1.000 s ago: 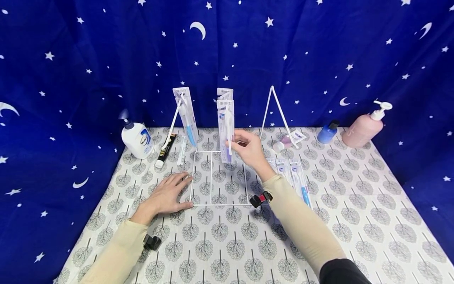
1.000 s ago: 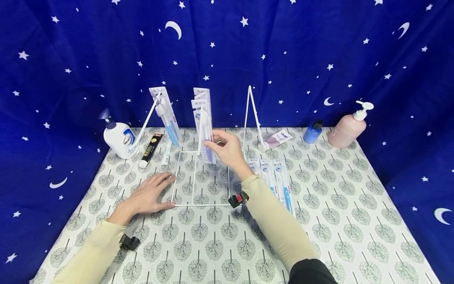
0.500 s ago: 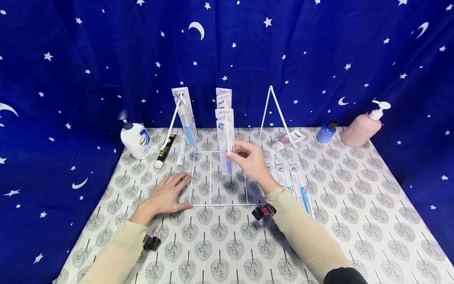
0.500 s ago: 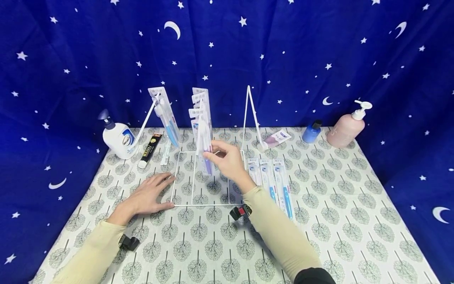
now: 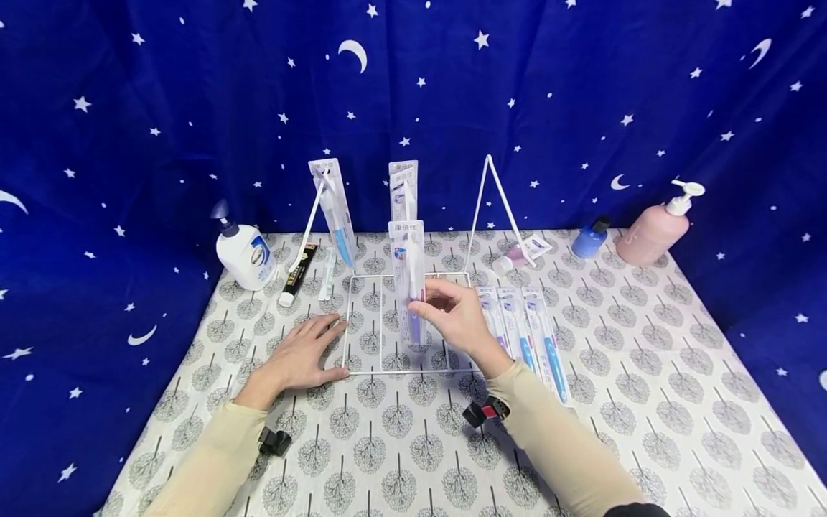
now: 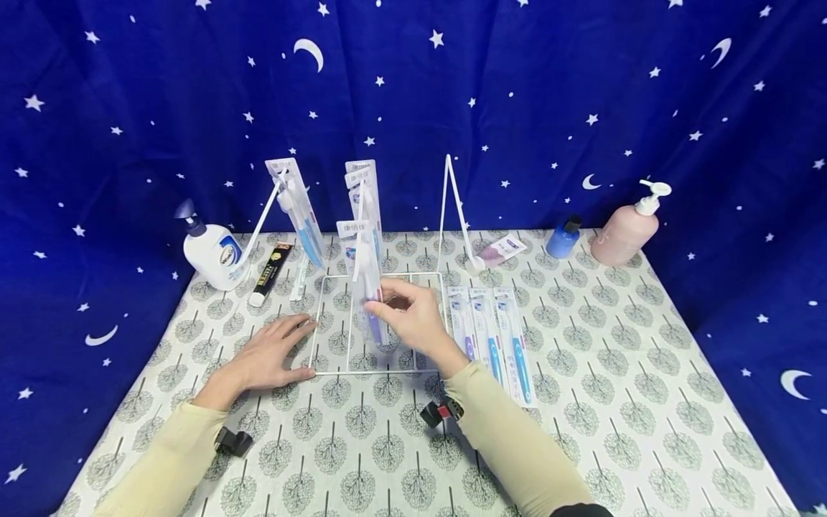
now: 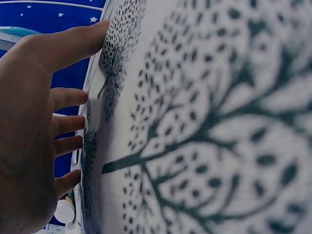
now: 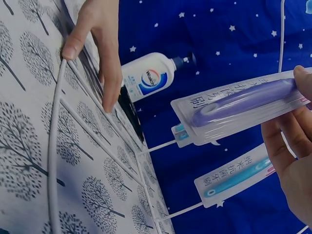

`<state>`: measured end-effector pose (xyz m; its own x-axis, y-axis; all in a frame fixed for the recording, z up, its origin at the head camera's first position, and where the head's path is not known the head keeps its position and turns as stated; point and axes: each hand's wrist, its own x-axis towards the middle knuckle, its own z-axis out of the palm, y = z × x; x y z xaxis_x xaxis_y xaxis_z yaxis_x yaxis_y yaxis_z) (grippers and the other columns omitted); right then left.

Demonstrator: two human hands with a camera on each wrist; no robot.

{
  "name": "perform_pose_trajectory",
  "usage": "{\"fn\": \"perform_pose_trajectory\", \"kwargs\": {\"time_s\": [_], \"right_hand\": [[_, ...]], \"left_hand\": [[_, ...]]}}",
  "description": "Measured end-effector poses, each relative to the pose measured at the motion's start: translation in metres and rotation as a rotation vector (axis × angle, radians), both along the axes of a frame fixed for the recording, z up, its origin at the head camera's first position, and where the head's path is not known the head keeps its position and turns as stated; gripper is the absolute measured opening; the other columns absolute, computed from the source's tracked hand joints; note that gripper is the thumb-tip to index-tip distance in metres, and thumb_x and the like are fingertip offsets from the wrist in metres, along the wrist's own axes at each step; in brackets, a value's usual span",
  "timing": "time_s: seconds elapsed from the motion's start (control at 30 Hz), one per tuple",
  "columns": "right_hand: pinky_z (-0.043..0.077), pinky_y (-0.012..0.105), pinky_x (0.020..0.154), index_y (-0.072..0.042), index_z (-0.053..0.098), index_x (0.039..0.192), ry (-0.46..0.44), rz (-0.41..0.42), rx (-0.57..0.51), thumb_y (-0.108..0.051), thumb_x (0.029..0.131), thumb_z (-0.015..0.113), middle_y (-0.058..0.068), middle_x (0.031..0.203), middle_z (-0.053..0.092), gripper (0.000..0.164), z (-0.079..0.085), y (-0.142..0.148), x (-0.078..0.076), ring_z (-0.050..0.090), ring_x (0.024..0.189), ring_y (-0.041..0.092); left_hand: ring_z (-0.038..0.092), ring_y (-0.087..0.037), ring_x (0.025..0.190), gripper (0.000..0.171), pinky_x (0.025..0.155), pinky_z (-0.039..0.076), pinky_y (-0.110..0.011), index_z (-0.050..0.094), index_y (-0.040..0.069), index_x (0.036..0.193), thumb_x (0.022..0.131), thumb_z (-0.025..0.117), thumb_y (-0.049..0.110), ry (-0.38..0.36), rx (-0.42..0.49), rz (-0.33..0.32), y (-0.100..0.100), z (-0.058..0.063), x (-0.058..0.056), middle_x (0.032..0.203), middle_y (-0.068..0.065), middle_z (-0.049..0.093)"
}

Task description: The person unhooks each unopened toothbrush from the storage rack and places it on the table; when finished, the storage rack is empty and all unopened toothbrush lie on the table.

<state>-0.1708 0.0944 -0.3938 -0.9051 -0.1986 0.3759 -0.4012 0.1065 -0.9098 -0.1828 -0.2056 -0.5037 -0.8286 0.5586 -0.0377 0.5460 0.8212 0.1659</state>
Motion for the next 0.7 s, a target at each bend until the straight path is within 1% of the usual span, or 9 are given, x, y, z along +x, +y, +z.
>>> {"fn": "perform_pose_trajectory", "kwargs": {"time_s": [0.1, 0.17, 0.37, 0.57, 0.7], "right_hand": [[0.051, 0.024, 0.051, 0.006, 0.065, 0.097, 0.021, 0.013, 0.000, 0.002, 0.074, 0.070, 0.019, 0.076, 0.066, 0.023, -0.001, 0.001, 0.006, 0.058, 0.060, 0.021], [0.051, 0.024, 0.051, 0.008, 0.064, 0.096, 0.045, 0.029, -0.004, 0.004, 0.074, 0.070, 0.020, 0.076, 0.066, 0.023, -0.001, 0.001, 0.010, 0.059, 0.061, 0.022], [0.051, 0.025, 0.051, 0.008, 0.064, 0.095, 0.067, 0.059, -0.001, 0.006, 0.073, 0.069, 0.018, 0.076, 0.065, 0.022, -0.001, 0.002, 0.023, 0.058, 0.062, 0.022], [0.050, 0.024, 0.049, 0.009, 0.064, 0.093, 0.082, 0.074, -0.004, 0.008, 0.072, 0.069, 0.017, 0.074, 0.064, 0.021, 0.002, 0.002, 0.035, 0.057, 0.061, 0.021], [0.050, 0.026, 0.047, 0.008, 0.065, 0.092, 0.097, 0.083, -0.004, 0.008, 0.072, 0.069, 0.015, 0.074, 0.064, 0.020, 0.003, 0.003, 0.041, 0.058, 0.060, 0.019]], "left_hand": [[0.020, -0.030, 0.137, 0.092, 0.109, 0.020, -0.056, 0.024, 0.021, 0.145, 0.073, 0.051, 0.072, -0.001, 0.000, 0.005, 0.000, 0.000, 0.000, 0.152, -0.005, 0.018], [0.020, -0.030, 0.137, 0.092, 0.109, 0.020, -0.055, 0.025, 0.021, 0.145, 0.073, 0.052, 0.072, 0.003, 0.007, 0.005, 0.000, 0.000, 0.000, 0.152, -0.005, 0.018], [0.023, -0.032, 0.136, 0.091, 0.108, 0.022, -0.057, 0.026, 0.019, 0.144, 0.074, 0.052, 0.071, 0.021, 0.007, -0.011, -0.001, -0.001, 0.001, 0.151, -0.008, 0.021], [0.021, -0.030, 0.137, 0.091, 0.109, 0.021, -0.056, 0.026, 0.021, 0.145, 0.073, 0.053, 0.070, -0.006, 0.010, 0.013, 0.000, 0.000, 0.002, 0.152, -0.006, 0.020], [0.022, -0.031, 0.136, 0.091, 0.108, 0.022, -0.056, 0.027, 0.020, 0.144, 0.073, 0.054, 0.069, 0.001, 0.014, 0.012, 0.000, 0.001, 0.002, 0.151, -0.007, 0.020]]}}
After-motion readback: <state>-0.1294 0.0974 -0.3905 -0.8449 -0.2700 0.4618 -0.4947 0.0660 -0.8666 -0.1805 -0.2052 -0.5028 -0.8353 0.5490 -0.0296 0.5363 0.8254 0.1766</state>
